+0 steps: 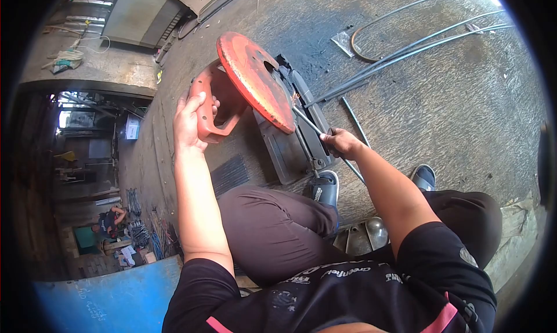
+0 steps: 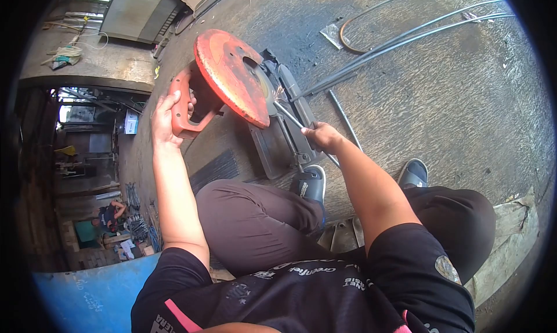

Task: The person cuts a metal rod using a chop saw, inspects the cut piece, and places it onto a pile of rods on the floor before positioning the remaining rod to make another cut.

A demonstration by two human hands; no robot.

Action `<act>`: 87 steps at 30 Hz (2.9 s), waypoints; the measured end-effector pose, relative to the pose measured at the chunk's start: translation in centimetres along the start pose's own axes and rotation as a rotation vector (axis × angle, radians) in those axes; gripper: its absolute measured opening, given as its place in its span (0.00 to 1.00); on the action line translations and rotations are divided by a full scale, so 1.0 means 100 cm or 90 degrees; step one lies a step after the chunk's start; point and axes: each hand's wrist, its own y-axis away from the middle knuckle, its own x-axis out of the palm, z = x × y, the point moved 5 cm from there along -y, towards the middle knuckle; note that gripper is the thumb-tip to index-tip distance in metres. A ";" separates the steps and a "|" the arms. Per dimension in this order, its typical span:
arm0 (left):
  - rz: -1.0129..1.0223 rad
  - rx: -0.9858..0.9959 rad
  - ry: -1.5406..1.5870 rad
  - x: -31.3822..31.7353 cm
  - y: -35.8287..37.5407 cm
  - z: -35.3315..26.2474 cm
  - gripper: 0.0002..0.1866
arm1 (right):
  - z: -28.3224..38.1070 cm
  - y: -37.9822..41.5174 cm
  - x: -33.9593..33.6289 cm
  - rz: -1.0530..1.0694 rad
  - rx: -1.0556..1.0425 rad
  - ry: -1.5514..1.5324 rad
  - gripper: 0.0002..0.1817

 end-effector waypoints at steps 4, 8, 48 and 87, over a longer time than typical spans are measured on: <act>-0.007 0.002 -0.026 0.002 0.001 -0.002 0.22 | 0.003 0.003 0.000 -0.033 -0.023 0.016 0.18; -0.011 0.009 -0.009 0.003 0.003 -0.003 0.22 | 0.003 -0.004 -0.003 -0.051 -0.051 0.055 0.17; -0.034 -0.030 0.037 0.002 0.004 0.001 0.24 | -0.008 -0.002 0.005 0.018 0.056 -0.028 0.21; -0.029 -0.035 0.013 0.004 0.006 -0.001 0.21 | 0.182 -0.018 -0.037 -0.186 -0.131 0.952 0.19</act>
